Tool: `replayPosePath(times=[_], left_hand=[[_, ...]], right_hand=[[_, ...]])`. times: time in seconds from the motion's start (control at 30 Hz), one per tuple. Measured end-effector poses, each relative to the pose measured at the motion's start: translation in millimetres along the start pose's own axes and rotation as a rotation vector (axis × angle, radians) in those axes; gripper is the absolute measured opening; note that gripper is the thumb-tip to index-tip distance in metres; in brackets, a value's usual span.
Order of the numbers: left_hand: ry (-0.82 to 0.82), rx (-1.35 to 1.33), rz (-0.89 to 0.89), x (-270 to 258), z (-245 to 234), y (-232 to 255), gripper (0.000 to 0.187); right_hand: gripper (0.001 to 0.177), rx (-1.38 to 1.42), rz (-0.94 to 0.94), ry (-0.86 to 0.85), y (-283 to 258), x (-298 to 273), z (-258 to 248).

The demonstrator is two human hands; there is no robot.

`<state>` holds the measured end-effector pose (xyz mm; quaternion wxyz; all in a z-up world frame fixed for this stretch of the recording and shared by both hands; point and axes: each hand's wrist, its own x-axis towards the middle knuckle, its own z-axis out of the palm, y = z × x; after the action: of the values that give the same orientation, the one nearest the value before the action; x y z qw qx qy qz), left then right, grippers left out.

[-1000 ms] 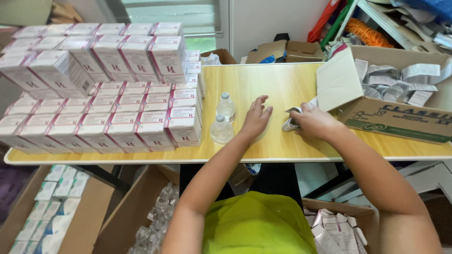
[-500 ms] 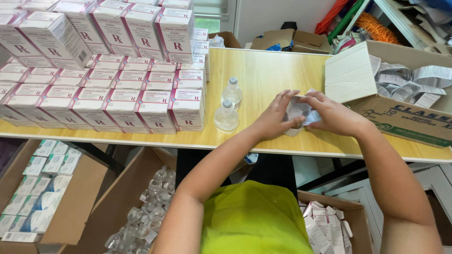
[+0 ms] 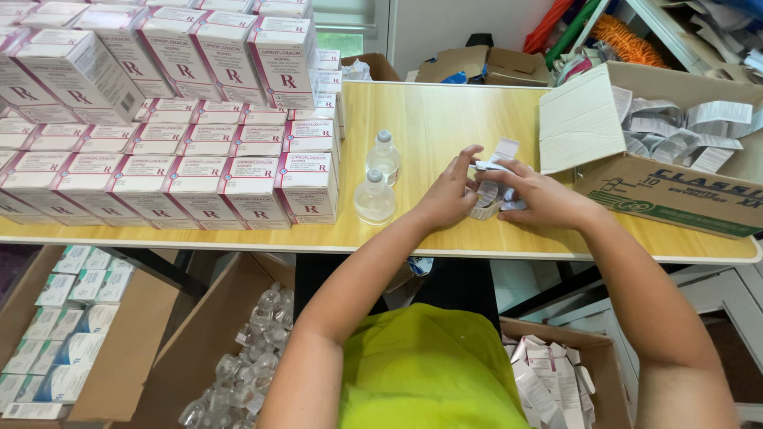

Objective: The person repeatedly picks small clear plastic bottles from a cardboard box, places them into white and pink product boxes, folds the flaps to close the boxes, and stacks the completed boxes on a table. The person also gathers and stacks empty box flaps and inserts.

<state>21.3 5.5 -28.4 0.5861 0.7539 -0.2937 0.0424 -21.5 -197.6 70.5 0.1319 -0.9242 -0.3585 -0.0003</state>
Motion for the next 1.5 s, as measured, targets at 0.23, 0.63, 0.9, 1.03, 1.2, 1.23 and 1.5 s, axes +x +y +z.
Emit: replayPosePath(times=[0.23,0.63,0.9,1.03,1.2,1.23,1.5], left_hand=[[0.013,0.093,-0.023,-5,-4,16,0.078],[-0.015,0.181,0.013,-7,-8,26,0.07],[-0.056,0.211,0.046,-7,-8,28,0.057],[-0.055,0.207,0.033,-9,-4,27,0.053],[-0.062,0.21,0.047,-7,-8,33,0.05],[-0.07,0.205,0.045,-9,-8,33,0.048],[-0.051,0.248,0.034,-11,-9,34,0.046]], right_hand=[[0.023,0.046,0.182,0.092,11,-8,-23],[0.019,-0.257,0.491,0.723,86,-93,-108],[0.036,-0.738,0.639,0.584,79,-107,-78],[0.025,-0.633,0.192,0.275,44,-48,-27],[0.019,-0.763,0.131,0.001,20,12,15],[0.015,-0.761,0.11,-0.006,22,13,16],[0.007,-0.579,0.25,0.775,100,-68,-44]])
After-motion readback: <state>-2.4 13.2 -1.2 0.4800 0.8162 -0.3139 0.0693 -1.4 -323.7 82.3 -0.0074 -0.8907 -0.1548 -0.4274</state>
